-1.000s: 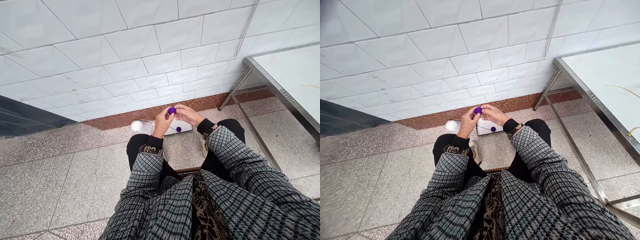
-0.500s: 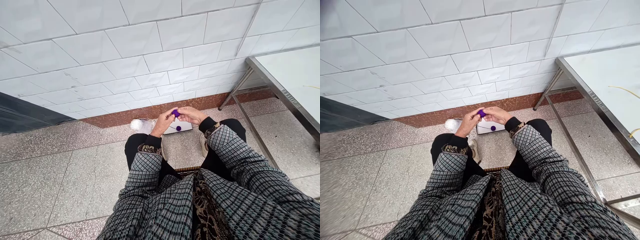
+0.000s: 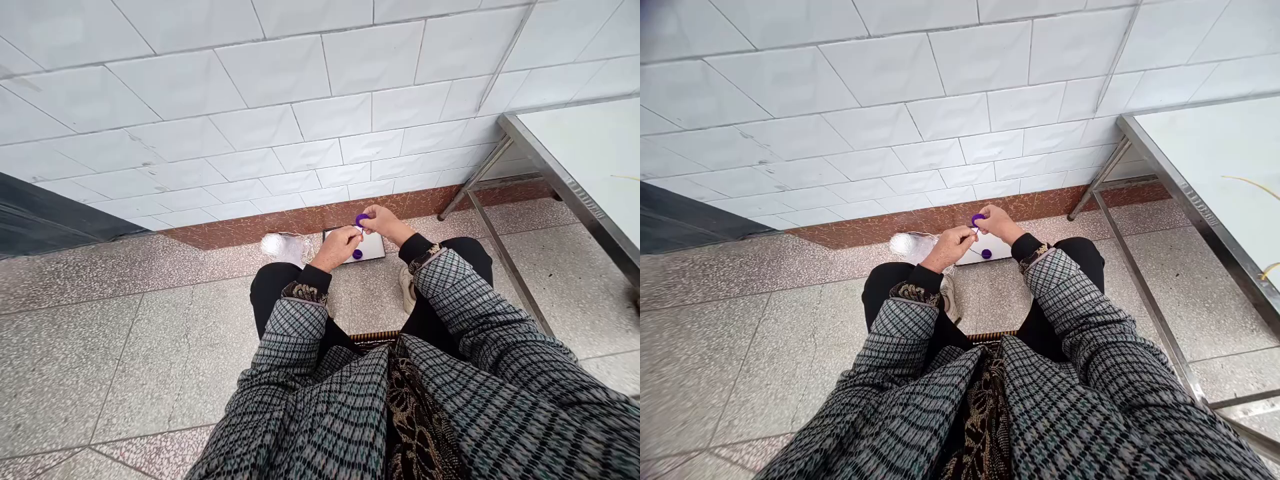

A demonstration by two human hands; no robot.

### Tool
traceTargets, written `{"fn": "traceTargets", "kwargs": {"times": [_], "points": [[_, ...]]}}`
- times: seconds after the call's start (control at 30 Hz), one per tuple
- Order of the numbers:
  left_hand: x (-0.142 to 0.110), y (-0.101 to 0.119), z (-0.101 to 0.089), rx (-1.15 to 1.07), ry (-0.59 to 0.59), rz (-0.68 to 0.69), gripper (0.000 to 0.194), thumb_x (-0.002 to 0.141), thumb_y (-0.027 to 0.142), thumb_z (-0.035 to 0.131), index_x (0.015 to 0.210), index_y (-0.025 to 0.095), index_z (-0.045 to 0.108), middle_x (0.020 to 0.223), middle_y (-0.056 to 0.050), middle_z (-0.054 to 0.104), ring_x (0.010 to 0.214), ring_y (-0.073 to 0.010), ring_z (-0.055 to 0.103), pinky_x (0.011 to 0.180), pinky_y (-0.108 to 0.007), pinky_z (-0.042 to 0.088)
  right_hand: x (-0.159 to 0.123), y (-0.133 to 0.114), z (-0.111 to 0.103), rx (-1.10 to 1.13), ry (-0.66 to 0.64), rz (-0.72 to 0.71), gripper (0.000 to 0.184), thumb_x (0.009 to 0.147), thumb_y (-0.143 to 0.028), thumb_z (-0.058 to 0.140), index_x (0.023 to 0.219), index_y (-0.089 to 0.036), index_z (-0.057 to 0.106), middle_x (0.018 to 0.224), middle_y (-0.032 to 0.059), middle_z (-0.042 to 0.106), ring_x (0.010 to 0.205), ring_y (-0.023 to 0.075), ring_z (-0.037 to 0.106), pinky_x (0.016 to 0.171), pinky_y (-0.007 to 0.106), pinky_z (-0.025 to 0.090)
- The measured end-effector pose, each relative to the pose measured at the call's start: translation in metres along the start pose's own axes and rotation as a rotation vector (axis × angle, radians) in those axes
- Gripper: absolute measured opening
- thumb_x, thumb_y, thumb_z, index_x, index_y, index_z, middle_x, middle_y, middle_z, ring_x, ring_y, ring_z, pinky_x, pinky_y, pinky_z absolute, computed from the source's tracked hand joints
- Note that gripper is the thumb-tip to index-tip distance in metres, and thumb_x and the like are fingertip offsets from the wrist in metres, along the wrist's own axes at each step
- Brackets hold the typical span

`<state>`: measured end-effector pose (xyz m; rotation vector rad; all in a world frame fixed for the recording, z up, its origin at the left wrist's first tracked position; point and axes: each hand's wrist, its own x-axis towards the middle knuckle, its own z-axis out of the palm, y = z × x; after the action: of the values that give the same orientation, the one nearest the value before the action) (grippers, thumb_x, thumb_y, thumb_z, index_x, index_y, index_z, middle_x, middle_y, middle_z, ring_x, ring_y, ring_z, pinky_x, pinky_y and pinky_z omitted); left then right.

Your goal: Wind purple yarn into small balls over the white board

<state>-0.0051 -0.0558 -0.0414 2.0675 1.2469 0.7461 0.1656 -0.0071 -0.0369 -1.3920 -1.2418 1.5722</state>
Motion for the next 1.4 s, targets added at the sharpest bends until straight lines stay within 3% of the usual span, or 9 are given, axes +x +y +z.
{"fn": "traceTargets", "kwargs": {"times": [0.13,0.27,0.43,0.7,0.93,1.07,1.17,1.3,1.4], "points": [[0.0,0.0,-0.006,0.022,0.095,0.014,0.019,0.089,0.021,0.052,0.075,0.019,0.063,0.081,-0.005,0.066,0.079,-0.0181,0.06,0.079,-0.029,0.047,-0.006,0.003,-0.004,-0.193,-0.288,0.091,0.022,0.073,0.002,0.075,0.076,-0.016,0.063,0.056,-0.0024,0.064,0.049,0.0081,0.058,0.046,0.016,0.05],[0.002,-0.004,-0.006,-0.082,0.175,-0.083,0.016,0.09,0.02,0.05,0.08,0.019,0.062,0.078,-0.002,0.065,0.077,-0.017,0.059,0.077,-0.027,0.047,-0.017,-0.007,-0.008,0.019,-0.526,0.161,0.014,0.078,-0.004,0.074,0.086,-0.015,0.069,0.074,0.001,0.072,0.062,0.0093,0.067,0.063,0.02,0.06],[0.005,-0.009,0.002,-0.098,0.318,-0.23,0.017,0.091,0.018,0.051,0.081,0.019,0.064,0.076,-0.001,0.067,0.074,-0.0168,0.059,0.074,-0.027,0.046,-0.025,-0.023,-0.007,0.346,-0.359,0.195,0.01,0.086,-0.003,0.068,0.091,-0.011,0.069,0.081,0.0061,0.074,0.069,0.011,0.071,0.073,0.022,0.063],[0.003,-0.005,0.011,-0.026,0.135,-0.158,0.018,0.089,0.014,0.052,0.08,0.017,0.068,0.082,-0.004,0.073,0.079,-0.0197,0.065,0.079,-0.03,0.049,-0.027,-0.029,0.0,0.587,-0.189,0.193,0.014,0.097,-0.006,0.059,0.088,-0.013,0.066,0.08,0.0044,0.072,0.07,0.0083,0.069,0.075,0.017,0.061],[0.0,0.0,0.007,0.029,0.023,0.028,0.018,0.089,0.015,0.052,0.079,0.019,0.068,0.086,-0.005,0.071,0.083,-0.019,0.064,0.082,-0.03,0.05,-0.006,-0.008,0.0,0.128,-0.003,0.042,0.022,0.081,0.0,0.075,0.076,-0.016,0.06,0.059,-0.0022,0.062,0.052,0.0075,0.056,0.051,0.017,0.05],[0.001,-0.003,0.001,0.054,0.15,-0.015,0.019,0.09,0.014,0.051,0.08,0.019,0.067,0.087,-0.006,0.07,0.084,-0.0197,0.064,0.083,-0.031,0.049,-0.008,-0.003,-0.004,-0.316,-0.261,0.076,0.022,0.072,0.002,0.076,0.069,-0.016,0.063,0.052,-0.0023,0.06,0.048,0.0092,0.052,0.045,0.02,0.042],[0.002,-0.006,-0.003,0.023,0.186,-0.089,0.018,0.089,0.014,0.052,0.079,0.018,0.066,0.086,-0.006,0.07,0.086,-0.02,0.064,0.084,-0.031,0.049,-0.017,-0.014,-0.012,-0.152,-0.524,0.115,0.015,0.075,-0.004,0.075,0.081,-0.016,0.069,0.064,-0.0006,0.067,0.056,0.0094,0.057,0.052,0.02,0.048],[0.001,-0.003,-0.001,-0.076,0.127,-0.163,0.019,0.088,0.013,0.052,0.079,0.016,0.068,0.086,-0.004,0.071,0.085,-0.0192,0.064,0.085,-0.031,0.049,-0.02,-0.029,-0.021,0.325,-0.312,-0.022,0.012,0.084,-0.012,0.071,0.094,-0.016,0.065,0.08,0.0014,0.071,0.067,0.0085,0.064,0.066,0.02,0.055],[-0.002,0.004,0.0,-0.142,-0.004,-0.078,0.018,0.089,0.014,0.053,0.081,0.016,0.07,0.088,-0.004,0.072,0.084,-0.018,0.064,0.085,-0.03,0.05,-0.015,-0.026,-0.019,0.293,-0.095,-0.058,0.014,0.086,-0.008,0.069,0.089,-0.018,0.059,0.078,0.0009,0.067,0.066,0.0085,0.062,0.066,0.021,0.055]]}}
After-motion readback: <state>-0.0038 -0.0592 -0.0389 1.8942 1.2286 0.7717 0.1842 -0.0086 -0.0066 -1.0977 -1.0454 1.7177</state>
